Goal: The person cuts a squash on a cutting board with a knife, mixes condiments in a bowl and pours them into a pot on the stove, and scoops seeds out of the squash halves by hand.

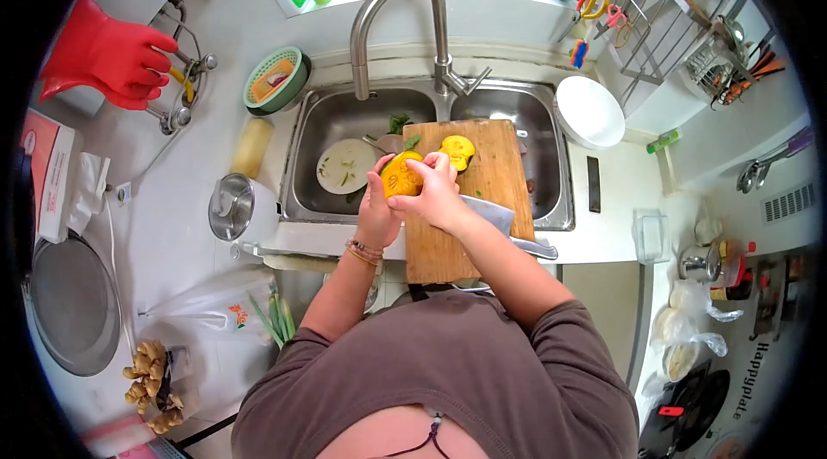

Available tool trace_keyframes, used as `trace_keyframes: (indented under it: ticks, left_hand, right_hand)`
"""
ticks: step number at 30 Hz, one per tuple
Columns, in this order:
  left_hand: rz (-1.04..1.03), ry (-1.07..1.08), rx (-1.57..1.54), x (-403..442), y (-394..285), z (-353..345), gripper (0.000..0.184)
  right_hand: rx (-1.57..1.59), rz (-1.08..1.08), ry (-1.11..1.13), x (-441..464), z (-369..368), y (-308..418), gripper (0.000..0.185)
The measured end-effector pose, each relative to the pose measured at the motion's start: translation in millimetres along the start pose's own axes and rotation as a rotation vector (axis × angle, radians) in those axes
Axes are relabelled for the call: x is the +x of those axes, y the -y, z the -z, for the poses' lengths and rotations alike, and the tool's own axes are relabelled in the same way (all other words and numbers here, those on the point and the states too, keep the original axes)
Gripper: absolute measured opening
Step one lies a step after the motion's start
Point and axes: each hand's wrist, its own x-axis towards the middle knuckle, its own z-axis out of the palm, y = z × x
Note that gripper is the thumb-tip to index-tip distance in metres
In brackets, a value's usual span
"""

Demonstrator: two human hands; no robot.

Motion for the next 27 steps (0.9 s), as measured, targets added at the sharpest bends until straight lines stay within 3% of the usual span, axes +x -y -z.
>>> trace_keyframes:
  ticks: [6, 11, 17, 23, 26, 27]
  left_hand:
    - [-0.098, 0.019, 0.199, 4.0, -8.1, 8.6, 0.06]
    - [-0.031, 0.056, 0.073, 6.2, -13.8, 4.8, 0.056]
    - [0.08, -0.031, 0.001, 10.7, -14.9, -0.1, 0.05]
    - [0.159, -0.132, -0.037, 18.8, -14.2, 0.0, 0.051]
    - [0.189, -0.173, -0.114, 25.6, -13.1, 14.9, 0.05]
    - [0.208, -0.191, -0.144, 28.8, -14.6, 21.9, 0.049]
  right_hand:
    - [-0.078, 0.086, 0.022, 15.7, -2.9, 8.7, 0.072]
    - [0.072, 0.109, 0.178, 32.9, -1.2, -5.0, 0.063]
    - [-0.116, 0.208, 0.275, 42.7, 14.2, 3.9, 0.042]
    - [-0.027, 0.497, 0.226, 58.9, 2.2, -22.3, 0.028]
    - [0.009, 0.69, 0.027, 60.8, -3.0, -22.8, 0.019]
    - [-0.146, 0.753, -0.049, 60.2, 1.7, -13.1, 0.018]
